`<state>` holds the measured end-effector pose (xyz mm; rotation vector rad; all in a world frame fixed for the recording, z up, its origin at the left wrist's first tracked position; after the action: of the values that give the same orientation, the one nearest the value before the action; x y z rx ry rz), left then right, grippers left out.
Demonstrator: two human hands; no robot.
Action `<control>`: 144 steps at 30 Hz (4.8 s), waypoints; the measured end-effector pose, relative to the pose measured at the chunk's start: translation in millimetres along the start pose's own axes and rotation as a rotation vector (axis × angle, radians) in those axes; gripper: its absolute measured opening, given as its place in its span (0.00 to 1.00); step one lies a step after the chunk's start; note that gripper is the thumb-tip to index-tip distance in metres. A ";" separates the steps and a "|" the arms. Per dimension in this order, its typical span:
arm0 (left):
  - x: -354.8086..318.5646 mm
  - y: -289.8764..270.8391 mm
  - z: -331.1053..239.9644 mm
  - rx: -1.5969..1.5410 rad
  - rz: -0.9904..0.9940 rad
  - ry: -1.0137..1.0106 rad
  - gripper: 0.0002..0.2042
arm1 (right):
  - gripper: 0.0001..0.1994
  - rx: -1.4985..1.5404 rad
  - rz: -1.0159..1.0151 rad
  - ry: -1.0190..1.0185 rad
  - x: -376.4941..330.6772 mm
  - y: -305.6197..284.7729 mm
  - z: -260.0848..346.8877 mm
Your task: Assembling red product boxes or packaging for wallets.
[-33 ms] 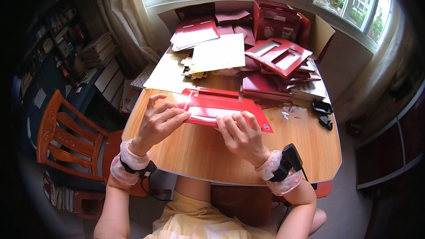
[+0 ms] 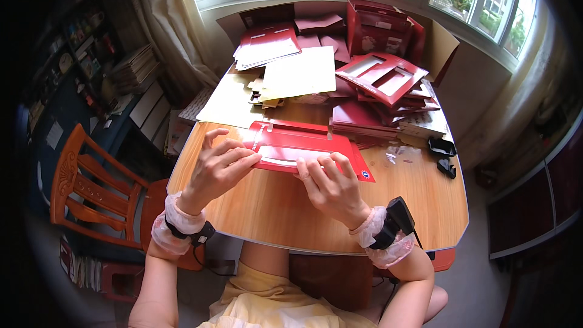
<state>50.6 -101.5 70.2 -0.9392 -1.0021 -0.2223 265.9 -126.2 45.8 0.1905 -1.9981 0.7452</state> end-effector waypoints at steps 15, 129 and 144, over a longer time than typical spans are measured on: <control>12.5 14.2 -20.7 0.012 -0.017 0.108 0.12 | 0.16 -0.042 0.006 0.006 -6.5 4.8 -4.0; -32.9 130.5 64.3 -1.446 0.138 -1.183 0.27 | 0.18 0.942 -0.297 1.313 -75.2 50.5 -117.5; -42.1 141.4 60.4 -1.727 0.174 -1.212 0.12 | 0.15 1.146 -0.222 1.192 -60.7 46.5 -112.6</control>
<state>68.5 19.6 -31.9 -2.9417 -1.7655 -0.3759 361.4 -34.2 15.2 0.4717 -0.2917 1.3476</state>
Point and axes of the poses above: each hand's wrist, its own x-axis towards the middle knuckle, its own y-axis out of the palm, z = x × y, the point moved 5 cm from there along x, towards the middle knuckle, and after that the axes turned 10 degrees about -z, right-handed, at the moved point
